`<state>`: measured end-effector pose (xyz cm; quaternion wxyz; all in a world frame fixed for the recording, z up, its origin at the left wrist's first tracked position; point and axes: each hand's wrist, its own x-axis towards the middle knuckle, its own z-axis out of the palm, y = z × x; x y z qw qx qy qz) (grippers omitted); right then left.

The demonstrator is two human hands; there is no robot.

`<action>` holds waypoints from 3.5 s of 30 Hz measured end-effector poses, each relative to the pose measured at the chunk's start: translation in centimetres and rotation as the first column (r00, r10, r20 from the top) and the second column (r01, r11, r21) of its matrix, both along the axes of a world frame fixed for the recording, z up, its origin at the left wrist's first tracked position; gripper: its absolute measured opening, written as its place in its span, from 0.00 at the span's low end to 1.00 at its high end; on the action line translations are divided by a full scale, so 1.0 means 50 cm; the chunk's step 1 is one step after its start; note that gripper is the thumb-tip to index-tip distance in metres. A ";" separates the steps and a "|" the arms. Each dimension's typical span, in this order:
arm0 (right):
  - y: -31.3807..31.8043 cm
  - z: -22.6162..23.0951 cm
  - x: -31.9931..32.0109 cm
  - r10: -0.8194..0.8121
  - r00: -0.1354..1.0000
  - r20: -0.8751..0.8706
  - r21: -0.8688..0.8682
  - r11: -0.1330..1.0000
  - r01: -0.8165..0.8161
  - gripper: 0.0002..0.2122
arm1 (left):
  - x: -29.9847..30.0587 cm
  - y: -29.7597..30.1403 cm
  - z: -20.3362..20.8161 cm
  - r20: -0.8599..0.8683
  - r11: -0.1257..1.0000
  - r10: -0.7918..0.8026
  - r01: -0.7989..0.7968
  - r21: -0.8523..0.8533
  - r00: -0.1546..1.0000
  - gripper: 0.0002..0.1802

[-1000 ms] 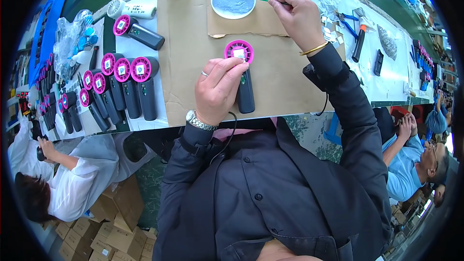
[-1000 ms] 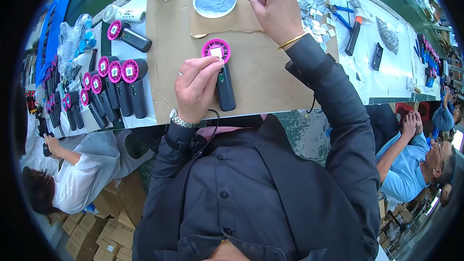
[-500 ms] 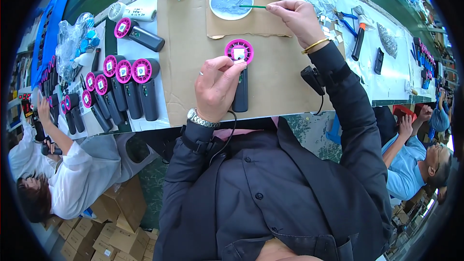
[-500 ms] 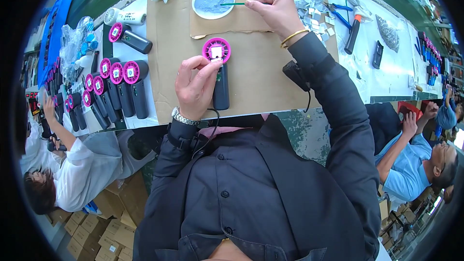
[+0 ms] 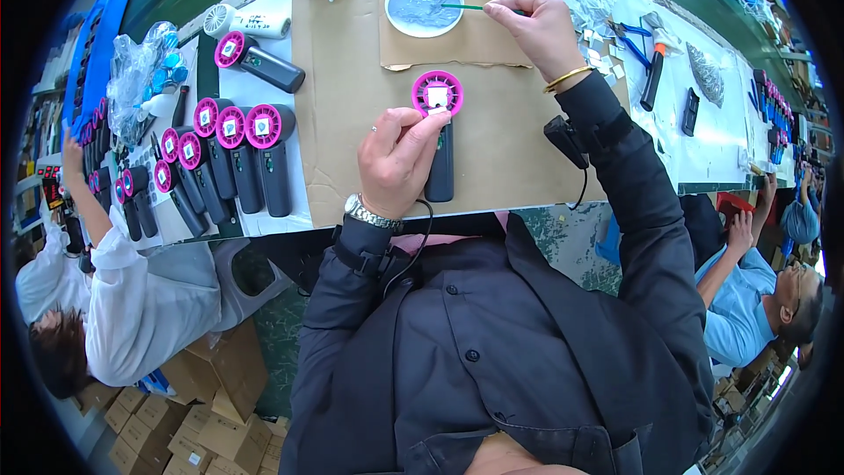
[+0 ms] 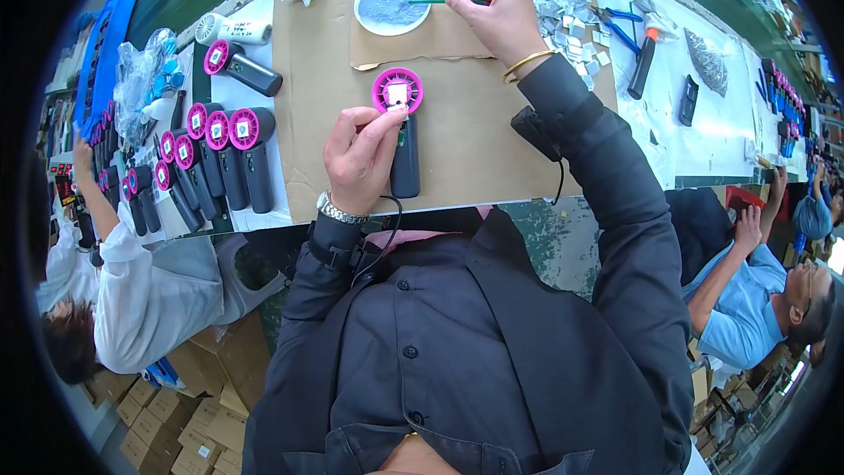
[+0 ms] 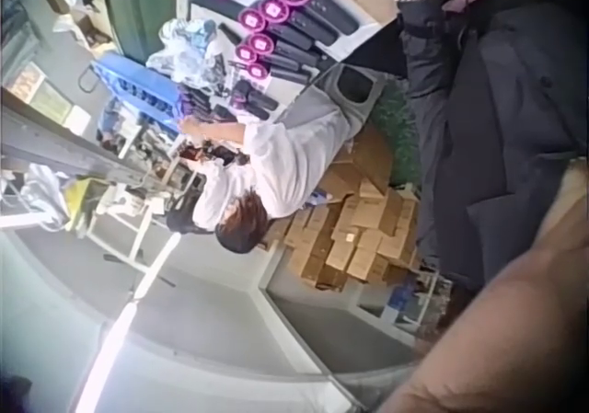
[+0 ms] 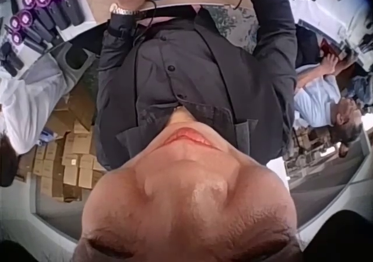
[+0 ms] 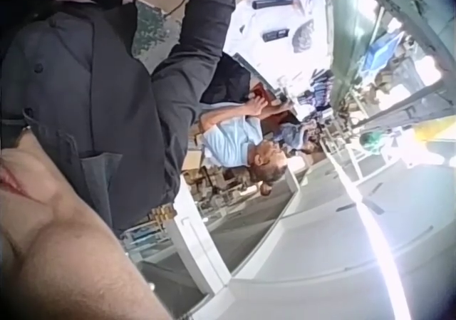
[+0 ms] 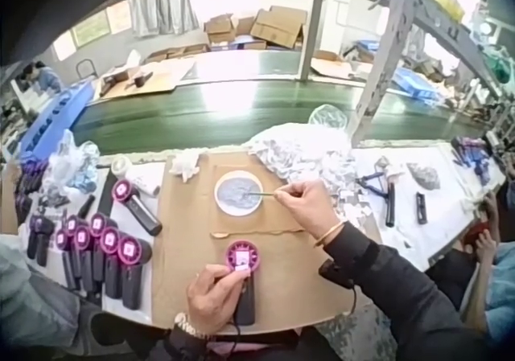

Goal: Applying components or adhesive to hair dryer shells on an assembly line.

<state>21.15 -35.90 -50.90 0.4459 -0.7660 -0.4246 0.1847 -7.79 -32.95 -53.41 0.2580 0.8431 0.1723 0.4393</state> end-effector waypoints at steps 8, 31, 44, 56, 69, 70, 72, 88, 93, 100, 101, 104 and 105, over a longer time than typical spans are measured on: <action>-0.008 0.008 -0.004 0.007 0.928 -0.372 0.021 1.000 0.000 0.12 | -0.004 -0.002 -0.004 -0.008 1.000 0.000 0.000 0.001 1.000 0.23; -0.069 0.098 0.009 0.111 0.631 -0.768 0.156 0.988 0.016 0.14 | -0.004 -0.004 0.009 -0.051 1.000 0.006 -0.005 0.023 0.999 0.18; -0.025 -0.008 -0.004 -0.046 0.974 -0.220 0.134 0.988 0.077 0.12 | -0.002 -0.003 -0.002 -0.044 1.000 0.001 0.000 0.028 0.999 0.19; -0.048 0.033 0.004 -0.024 0.647 -0.762 0.021 0.998 0.062 0.12 | -0.006 -0.003 0.004 -0.058 1.000 0.003 -0.002 0.021 0.998 0.19; -0.135 0.140 -0.066 0.126 0.758 -0.639 0.276 0.958 0.073 0.13 | -0.008 -0.004 0.002 -0.047 1.000 0.003 -0.004 -0.018 0.999 0.18; -0.151 0.151 -0.081 0.106 0.826 -0.554 0.294 0.953 0.075 0.12 | -0.008 -0.003 -0.001 -0.045 1.000 0.002 -0.002 -0.021 0.999 0.18; -0.181 0.158 -0.111 0.084 0.880 -0.468 0.304 0.950 0.071 0.11 | -0.013 -0.004 -0.003 -0.050 0.999 0.006 -0.007 -0.032 0.999 0.18; -0.227 0.119 -0.169 0.280 0.428 0.859 0.067 0.767 -0.638 0.21 | -0.017 -0.005 -0.008 -0.019 0.999 -0.006 0.005 -0.034 1.000 0.15; -0.216 0.117 -0.175 0.303 0.386 0.871 0.020 0.764 -0.645 0.20 | -0.017 -0.004 -0.007 -0.006 0.999 -0.012 0.011 -0.031 1.000 0.15; -0.214 0.135 -0.181 0.370 0.367 0.854 -0.045 0.754 -0.656 0.21 | -0.018 -0.002 -0.009 -0.008 0.999 -0.012 0.012 -0.037 1.000 0.15; -0.214 0.137 -0.183 0.371 0.367 0.853 -0.044 0.752 -0.657 0.21 | -0.018 -0.002 -0.008 -0.009 0.999 -0.014 0.013 -0.041 1.000 0.15; -0.211 0.139 -0.186 0.371 0.366 0.854 -0.043 0.750 -0.660 0.21 | -0.018 -0.003 -0.007 -0.011 0.999 -0.017 0.016 -0.048 1.000 0.15; -0.209 0.139 -0.186 0.369 0.378 0.849 -0.035 0.753 -0.657 0.21 | -0.018 -0.002 -0.007 -0.008 0.999 -0.016 0.016 -0.046 1.000 0.15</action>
